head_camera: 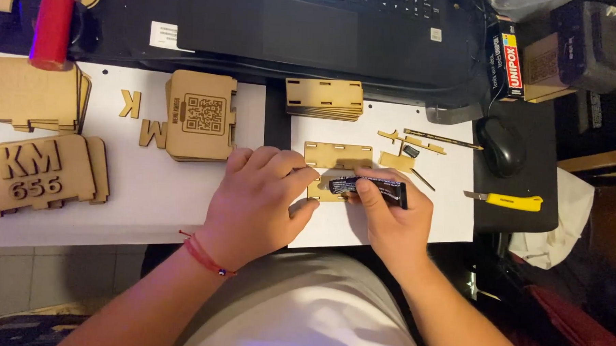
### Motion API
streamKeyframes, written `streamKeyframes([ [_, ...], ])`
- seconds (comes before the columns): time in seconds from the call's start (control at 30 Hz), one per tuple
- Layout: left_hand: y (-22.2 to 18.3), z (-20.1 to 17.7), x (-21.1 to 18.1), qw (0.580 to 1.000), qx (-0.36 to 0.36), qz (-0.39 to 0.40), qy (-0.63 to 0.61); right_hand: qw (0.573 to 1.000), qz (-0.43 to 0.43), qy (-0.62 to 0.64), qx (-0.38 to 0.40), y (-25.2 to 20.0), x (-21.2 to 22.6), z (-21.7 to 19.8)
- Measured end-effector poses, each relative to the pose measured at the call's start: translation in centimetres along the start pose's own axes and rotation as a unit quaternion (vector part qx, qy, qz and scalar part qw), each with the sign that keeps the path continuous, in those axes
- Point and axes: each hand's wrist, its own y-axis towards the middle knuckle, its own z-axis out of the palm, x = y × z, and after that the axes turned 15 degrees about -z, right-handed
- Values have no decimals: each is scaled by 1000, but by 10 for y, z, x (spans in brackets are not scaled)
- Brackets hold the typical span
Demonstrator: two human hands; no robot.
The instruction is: Assembling a small wooden box by applying glue to laser-cut panels and joining them together.
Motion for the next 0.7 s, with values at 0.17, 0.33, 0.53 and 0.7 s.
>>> streamKeyframes([
  [0.17, 0, -2, 1, 1000, 6, -2, -22, 997, -44, -53, 19, -1, 1, 2],
  [0.33, -2, -1, 2, 999, 10, -1, -37, 994, -65, -84, 24, -1, 2, 2],
  [0.53, -3, 2, 3, 1000, 2, 2, -30, 997, -64, -53, 10, -3, -1, 0],
  [0.7, -2, 0, 0, 1000, 4, -4, -26, 995, -66, -70, 8, 0, 0, -4],
])
